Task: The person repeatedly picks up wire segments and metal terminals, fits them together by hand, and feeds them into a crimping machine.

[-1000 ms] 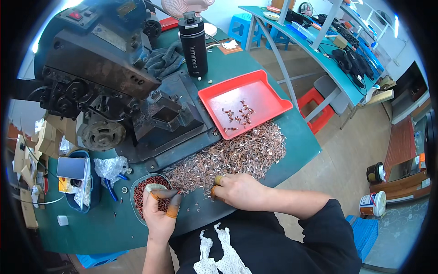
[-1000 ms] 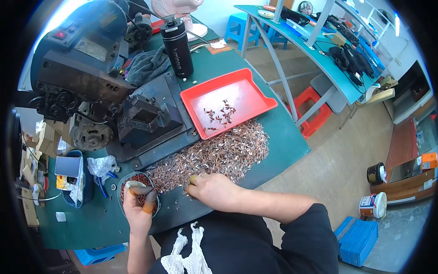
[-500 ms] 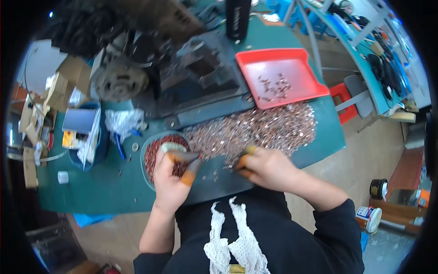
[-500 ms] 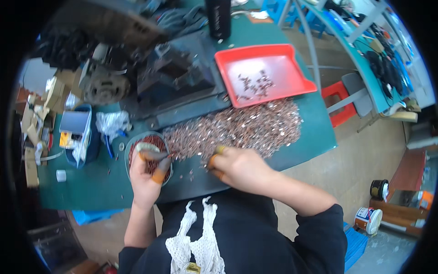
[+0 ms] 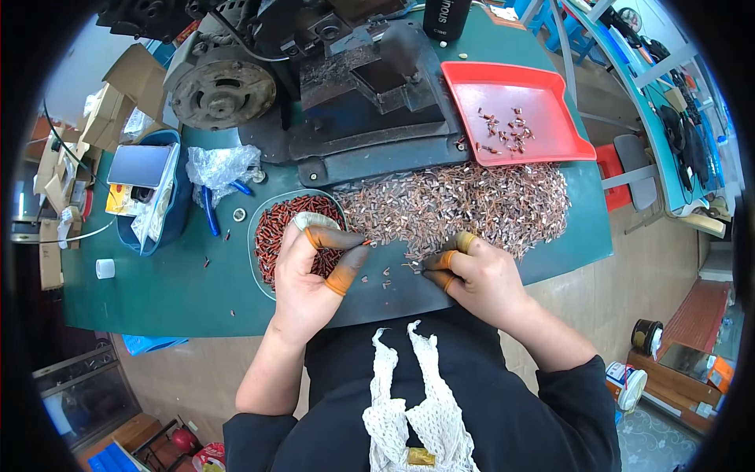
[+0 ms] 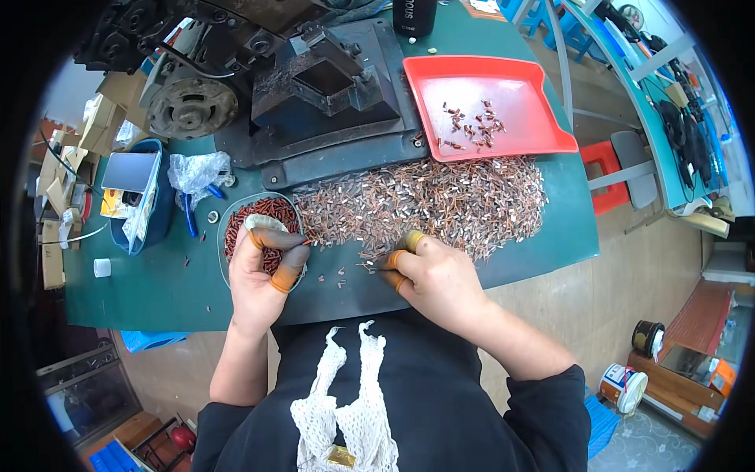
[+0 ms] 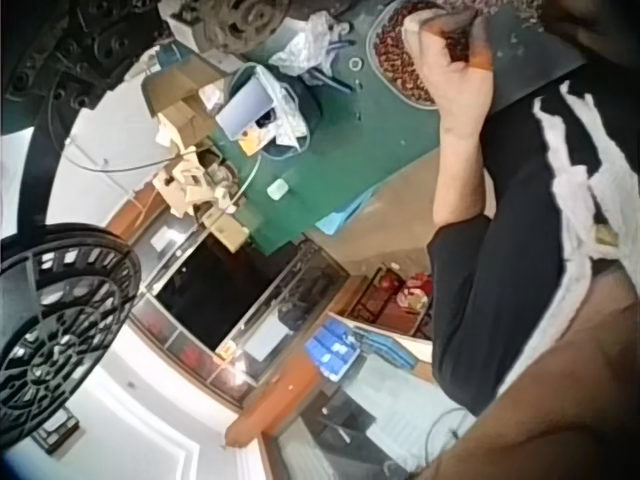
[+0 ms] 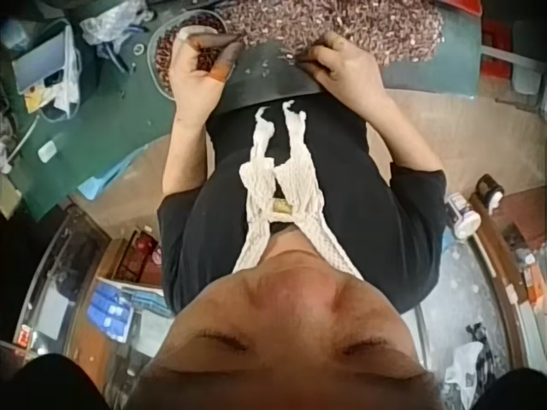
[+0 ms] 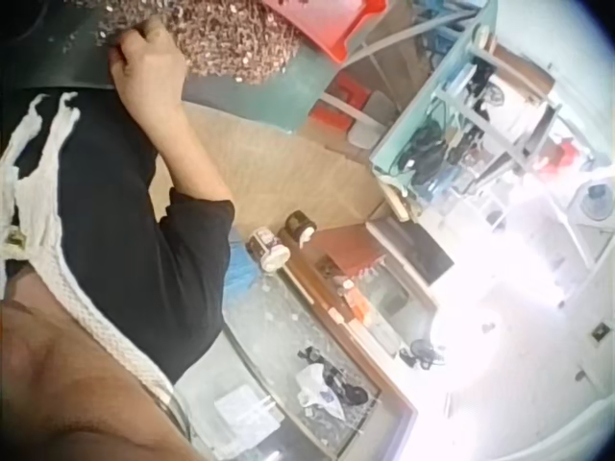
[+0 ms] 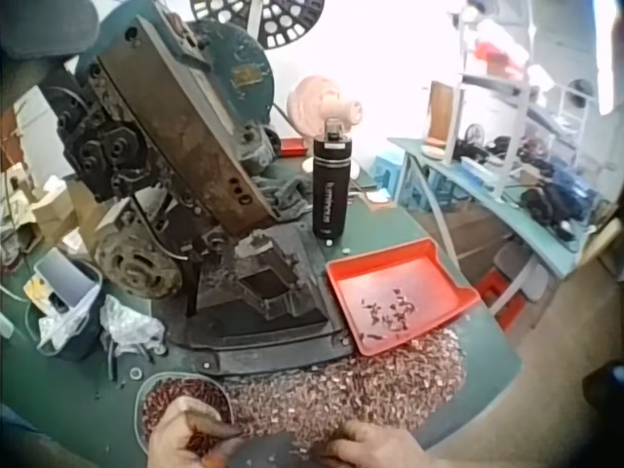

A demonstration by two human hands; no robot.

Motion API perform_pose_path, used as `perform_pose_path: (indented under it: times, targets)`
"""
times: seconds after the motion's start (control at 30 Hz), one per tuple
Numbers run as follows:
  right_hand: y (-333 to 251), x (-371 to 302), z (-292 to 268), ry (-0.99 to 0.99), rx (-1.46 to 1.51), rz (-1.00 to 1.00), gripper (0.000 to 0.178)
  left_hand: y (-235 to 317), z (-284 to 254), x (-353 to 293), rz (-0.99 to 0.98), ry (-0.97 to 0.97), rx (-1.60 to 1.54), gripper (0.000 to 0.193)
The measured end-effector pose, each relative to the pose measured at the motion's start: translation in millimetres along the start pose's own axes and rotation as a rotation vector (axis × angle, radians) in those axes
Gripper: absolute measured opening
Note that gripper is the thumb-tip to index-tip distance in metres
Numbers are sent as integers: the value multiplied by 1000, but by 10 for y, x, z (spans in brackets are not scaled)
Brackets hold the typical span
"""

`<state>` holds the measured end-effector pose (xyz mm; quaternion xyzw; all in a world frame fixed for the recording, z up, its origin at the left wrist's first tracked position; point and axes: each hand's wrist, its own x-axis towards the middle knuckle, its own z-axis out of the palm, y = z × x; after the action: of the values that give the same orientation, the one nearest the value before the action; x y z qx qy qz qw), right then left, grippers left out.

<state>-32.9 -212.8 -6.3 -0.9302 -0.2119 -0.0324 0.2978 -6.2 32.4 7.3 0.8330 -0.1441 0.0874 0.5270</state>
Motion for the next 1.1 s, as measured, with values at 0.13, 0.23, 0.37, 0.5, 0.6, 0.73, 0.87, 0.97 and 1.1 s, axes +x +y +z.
perform_pose_path:
  times: [0.13,0.23,0.37,0.5,0.6,0.73,0.87,0.97,1.1]
  targets:
    - [7,8,26,9,-83,-89,19,19,7,24,-1,1,2,19]
    - [32,50,5,0,5,-89,22,30,-2,66,18,5,3,19]
    - [10,381,-355,164,255,56,17,117,-12,305,143,17,72,20]
    - [-5,1018,-551,360,628,192,17,132,17,714,386,241,223,20]
    - [-86,1456,-693,374,798,206,22,111,86,1056,561,405,308,20]
    - [-23,1824,-676,358,856,206,23,96,159,1386,702,534,504,21]
    - [-47,1992,-724,335,924,251,25,16,172,1559,806,529,571,27]
    - [-60,2043,-730,325,858,305,26,-59,194,1626,864,539,577,32]
    - [-69,2058,-740,309,903,343,33,-119,229,1693,882,574,638,35]
